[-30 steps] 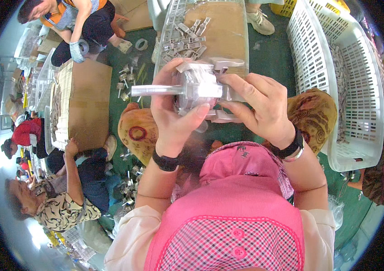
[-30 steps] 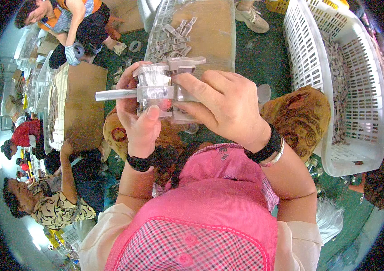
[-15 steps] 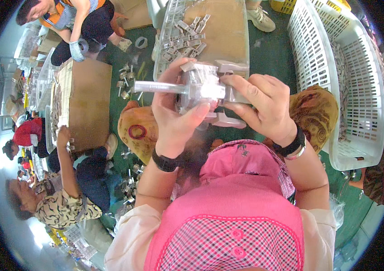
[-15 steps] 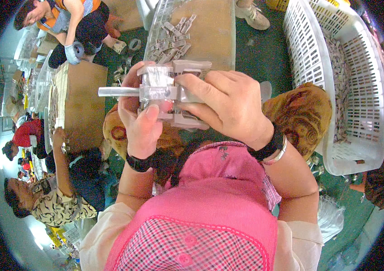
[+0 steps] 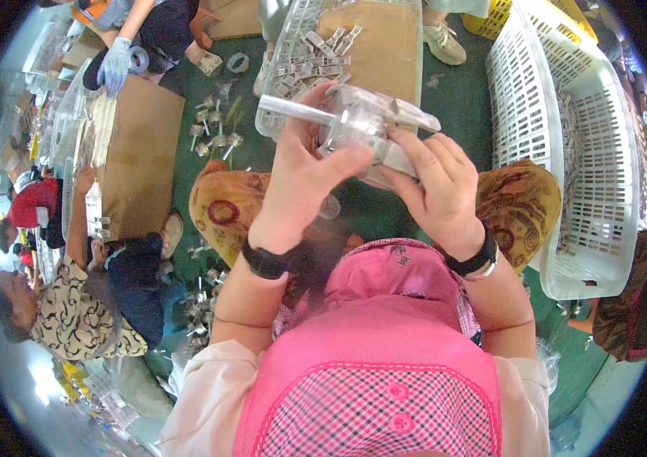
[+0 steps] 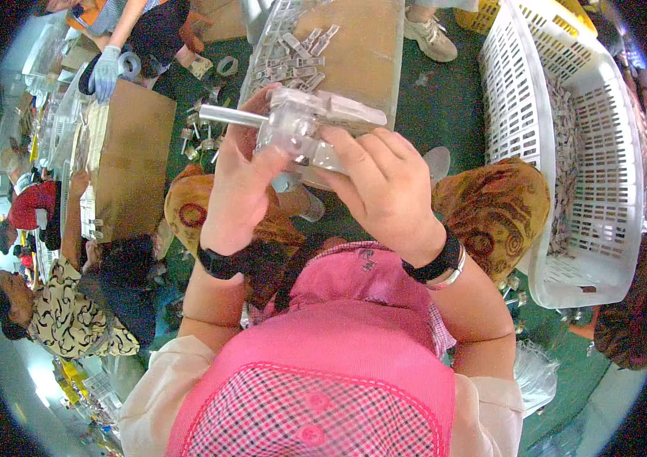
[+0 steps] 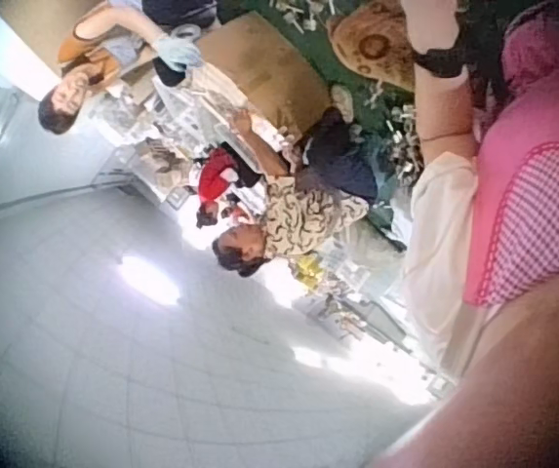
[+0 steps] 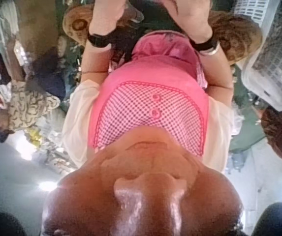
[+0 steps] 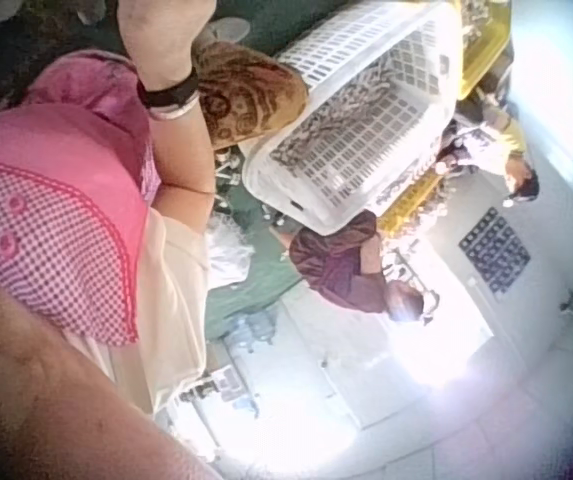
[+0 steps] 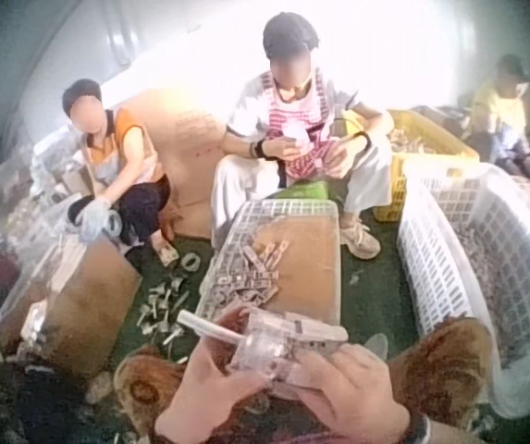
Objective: Assembling various plastic parts and metal hinges for manufacturing.
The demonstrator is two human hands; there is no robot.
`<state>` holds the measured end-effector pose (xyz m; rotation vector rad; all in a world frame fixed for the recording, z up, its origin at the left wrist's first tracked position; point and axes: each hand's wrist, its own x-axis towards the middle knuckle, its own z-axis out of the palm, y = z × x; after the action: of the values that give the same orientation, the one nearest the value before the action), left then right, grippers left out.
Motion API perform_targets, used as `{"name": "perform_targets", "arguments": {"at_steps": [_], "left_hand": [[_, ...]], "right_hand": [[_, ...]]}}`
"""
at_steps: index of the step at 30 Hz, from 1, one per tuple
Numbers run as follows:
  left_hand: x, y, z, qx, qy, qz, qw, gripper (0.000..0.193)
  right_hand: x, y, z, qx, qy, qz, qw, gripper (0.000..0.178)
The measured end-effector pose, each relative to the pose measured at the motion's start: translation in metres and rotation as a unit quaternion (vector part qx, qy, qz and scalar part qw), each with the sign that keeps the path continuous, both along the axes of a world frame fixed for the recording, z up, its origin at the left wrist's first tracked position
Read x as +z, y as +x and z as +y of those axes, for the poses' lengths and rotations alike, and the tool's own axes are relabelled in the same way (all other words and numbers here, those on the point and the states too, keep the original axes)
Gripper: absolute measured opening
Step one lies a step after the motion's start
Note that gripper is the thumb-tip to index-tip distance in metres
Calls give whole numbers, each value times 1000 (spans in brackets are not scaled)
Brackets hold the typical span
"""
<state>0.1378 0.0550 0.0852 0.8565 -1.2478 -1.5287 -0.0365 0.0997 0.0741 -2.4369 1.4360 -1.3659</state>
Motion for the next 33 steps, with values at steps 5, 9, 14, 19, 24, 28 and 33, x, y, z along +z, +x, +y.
{"name": "perform_targets", "arguments": {"at_steps": [5,9,14,19,24,28,33], "left_hand": [[-21,6,-7,-10,-96,-35,995,98],[-34,6,-13,-24,-121,43,991,107],[-29,4,-11,-9,-106,54,993,100],[-23,-2,-4,8,-102,27,994,89],[-11,-10,2,58,-127,54,989,84],[-6,-10,5,60,-57,86,993,83],[-9,-3,-2,3,-82,71,994,77]], "right_hand": [[3,-1,-4,30,22,-32,999,46],[7,-1,-5,35,16,-26,999,47],[5,0,-7,26,9,-18,999,46],[17,-12,-15,9,2,58,998,41],[22,-18,-24,50,-16,51,997,40],[9,-6,-11,30,0,-14,999,40],[14,-10,-10,31,17,-21,999,40]]}}
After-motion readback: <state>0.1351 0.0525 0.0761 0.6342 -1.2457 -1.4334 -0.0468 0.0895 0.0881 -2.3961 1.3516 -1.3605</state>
